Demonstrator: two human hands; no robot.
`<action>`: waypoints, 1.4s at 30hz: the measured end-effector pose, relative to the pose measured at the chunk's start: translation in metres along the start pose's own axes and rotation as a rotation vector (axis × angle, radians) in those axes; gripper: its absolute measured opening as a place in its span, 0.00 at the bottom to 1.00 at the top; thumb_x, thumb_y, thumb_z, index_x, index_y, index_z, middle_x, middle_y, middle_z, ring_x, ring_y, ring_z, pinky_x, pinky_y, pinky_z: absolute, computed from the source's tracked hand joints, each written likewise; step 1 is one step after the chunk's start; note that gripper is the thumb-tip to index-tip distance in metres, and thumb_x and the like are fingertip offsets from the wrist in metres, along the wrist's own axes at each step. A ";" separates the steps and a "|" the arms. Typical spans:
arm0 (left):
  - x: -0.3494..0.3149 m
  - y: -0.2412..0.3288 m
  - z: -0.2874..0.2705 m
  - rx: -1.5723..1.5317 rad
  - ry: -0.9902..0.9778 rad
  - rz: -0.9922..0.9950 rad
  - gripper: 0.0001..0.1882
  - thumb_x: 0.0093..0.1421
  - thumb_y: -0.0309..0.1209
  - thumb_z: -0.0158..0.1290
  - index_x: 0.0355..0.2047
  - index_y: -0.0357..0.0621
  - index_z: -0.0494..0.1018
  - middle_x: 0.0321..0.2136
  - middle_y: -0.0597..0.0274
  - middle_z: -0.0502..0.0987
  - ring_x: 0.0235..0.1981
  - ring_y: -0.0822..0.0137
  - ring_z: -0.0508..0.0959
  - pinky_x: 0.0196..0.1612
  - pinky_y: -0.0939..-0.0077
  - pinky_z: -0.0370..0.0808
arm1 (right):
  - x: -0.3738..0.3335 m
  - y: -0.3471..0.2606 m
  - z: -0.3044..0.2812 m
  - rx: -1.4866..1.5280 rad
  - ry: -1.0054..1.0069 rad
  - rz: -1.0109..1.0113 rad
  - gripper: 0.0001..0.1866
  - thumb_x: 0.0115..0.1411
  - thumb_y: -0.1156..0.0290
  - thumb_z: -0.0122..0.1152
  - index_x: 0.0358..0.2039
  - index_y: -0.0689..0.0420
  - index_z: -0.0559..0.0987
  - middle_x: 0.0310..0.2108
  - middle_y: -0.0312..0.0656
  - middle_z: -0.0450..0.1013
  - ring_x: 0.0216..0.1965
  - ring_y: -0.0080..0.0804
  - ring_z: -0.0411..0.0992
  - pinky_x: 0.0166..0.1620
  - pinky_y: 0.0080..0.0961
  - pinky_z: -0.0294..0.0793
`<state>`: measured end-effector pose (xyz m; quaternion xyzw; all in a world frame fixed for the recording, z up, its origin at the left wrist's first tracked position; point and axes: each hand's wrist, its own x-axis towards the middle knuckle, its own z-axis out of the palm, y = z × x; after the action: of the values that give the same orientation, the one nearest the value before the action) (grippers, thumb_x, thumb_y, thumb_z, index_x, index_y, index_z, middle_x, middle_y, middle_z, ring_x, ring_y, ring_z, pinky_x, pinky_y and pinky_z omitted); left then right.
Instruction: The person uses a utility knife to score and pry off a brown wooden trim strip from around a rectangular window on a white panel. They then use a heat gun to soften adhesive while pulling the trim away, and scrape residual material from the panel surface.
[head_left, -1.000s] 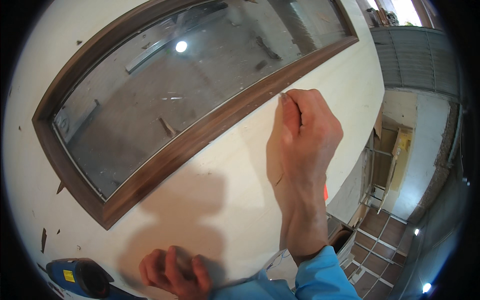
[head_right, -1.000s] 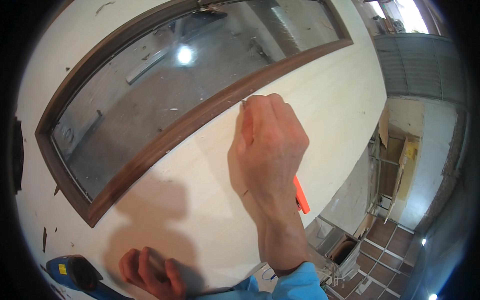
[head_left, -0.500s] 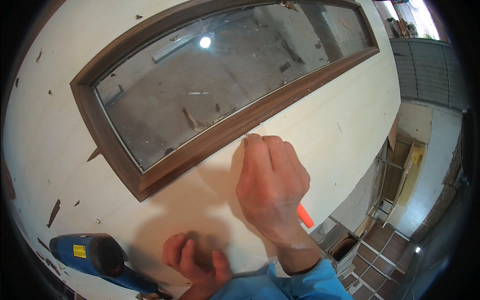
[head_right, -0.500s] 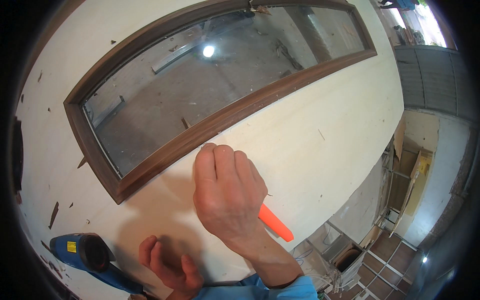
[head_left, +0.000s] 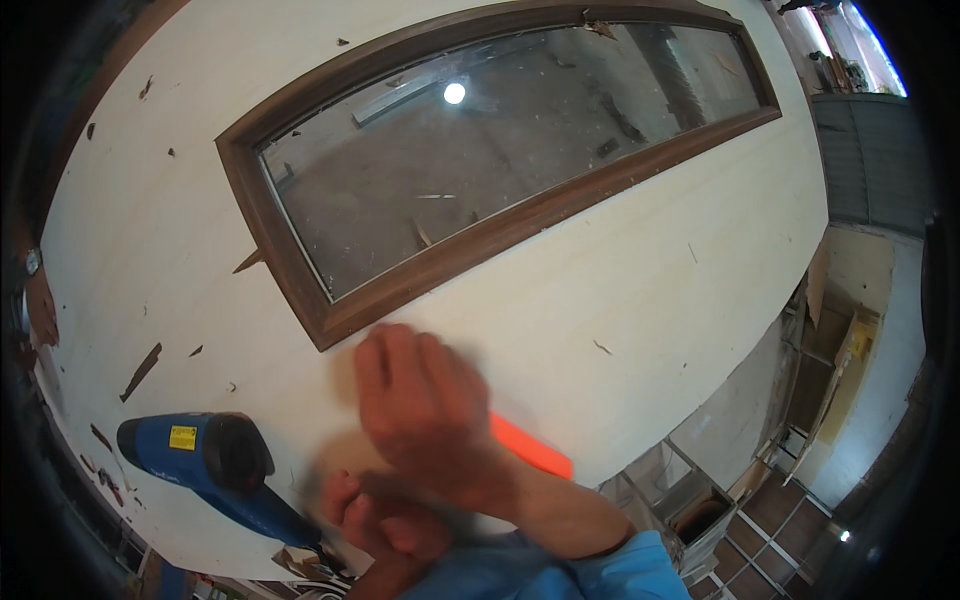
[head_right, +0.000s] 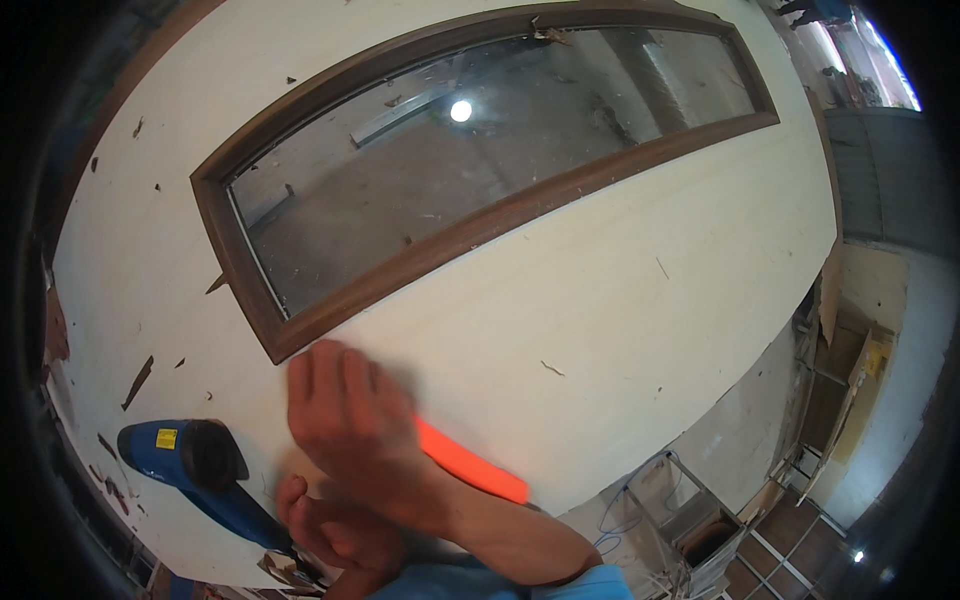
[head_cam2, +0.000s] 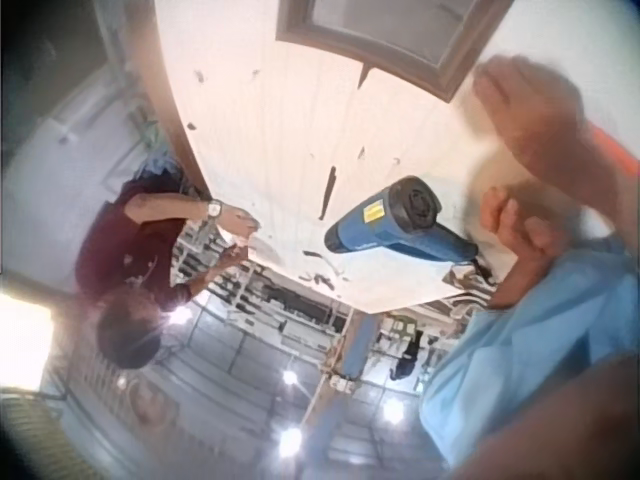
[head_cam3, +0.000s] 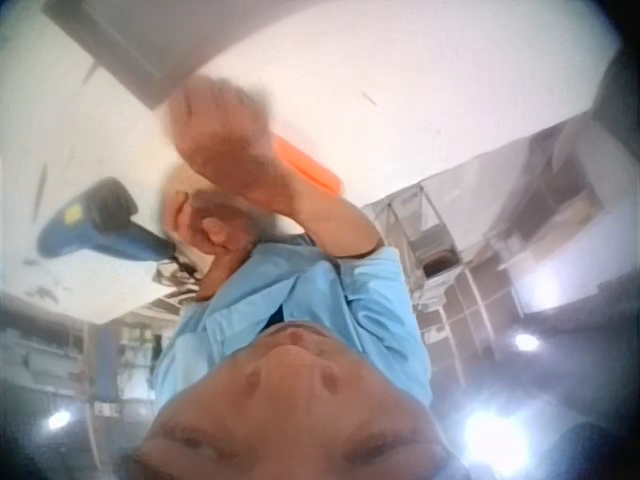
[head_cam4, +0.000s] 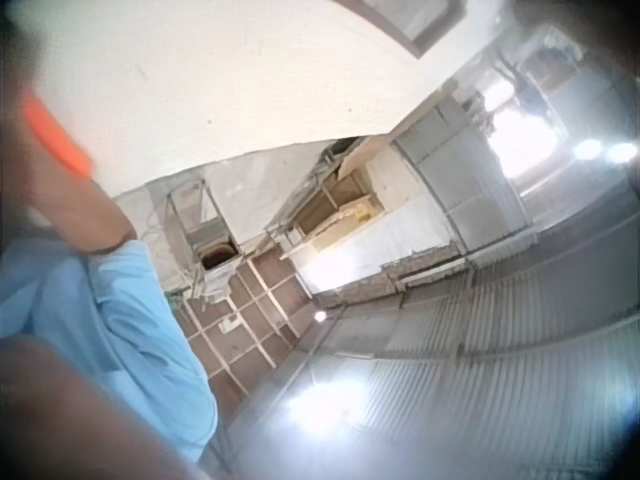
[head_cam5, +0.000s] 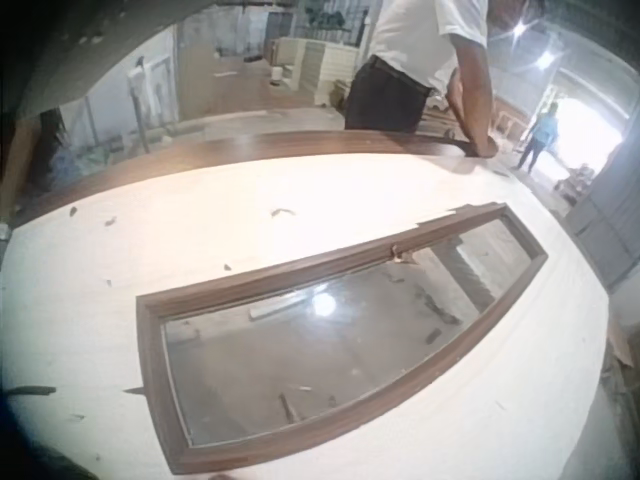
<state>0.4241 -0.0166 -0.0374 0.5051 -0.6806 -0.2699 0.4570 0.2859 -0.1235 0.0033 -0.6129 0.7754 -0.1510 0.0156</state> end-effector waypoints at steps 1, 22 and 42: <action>0.002 0.000 0.003 -0.085 0.058 -0.026 0.23 0.76 0.42 0.35 0.62 0.41 0.63 0.62 0.44 0.64 0.64 0.55 0.66 0.66 0.55 0.65 | 0.002 -0.007 0.002 0.041 -0.027 -0.039 0.07 0.48 0.74 0.61 0.29 0.56 0.74 0.29 0.38 0.68 0.28 0.29 0.67 0.29 0.24 0.69; 0.059 0.136 0.271 -0.014 -0.743 0.385 0.35 0.61 0.46 0.61 0.66 0.46 0.70 0.70 0.50 0.65 0.74 0.49 0.59 0.74 0.42 0.53 | -0.193 0.251 -0.215 0.723 0.594 0.678 0.07 0.74 0.71 0.54 0.40 0.61 0.75 0.32 0.35 0.69 0.29 0.18 0.64 0.31 0.19 0.64; 0.064 0.191 0.383 -0.065 -0.738 0.558 0.32 0.63 0.41 0.58 0.66 0.44 0.70 0.71 0.50 0.65 0.74 0.53 0.61 0.77 0.45 0.51 | -0.322 0.362 -0.181 2.503 0.405 1.491 0.17 0.79 0.55 0.46 0.36 0.55 0.69 0.26 0.33 0.59 0.22 0.22 0.58 0.27 0.24 0.62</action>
<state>-0.0078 -0.0470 -0.0238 0.1582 -0.8988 -0.3195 0.2550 -0.0141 0.2968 0.0323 0.3636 0.2611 -0.7477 0.4904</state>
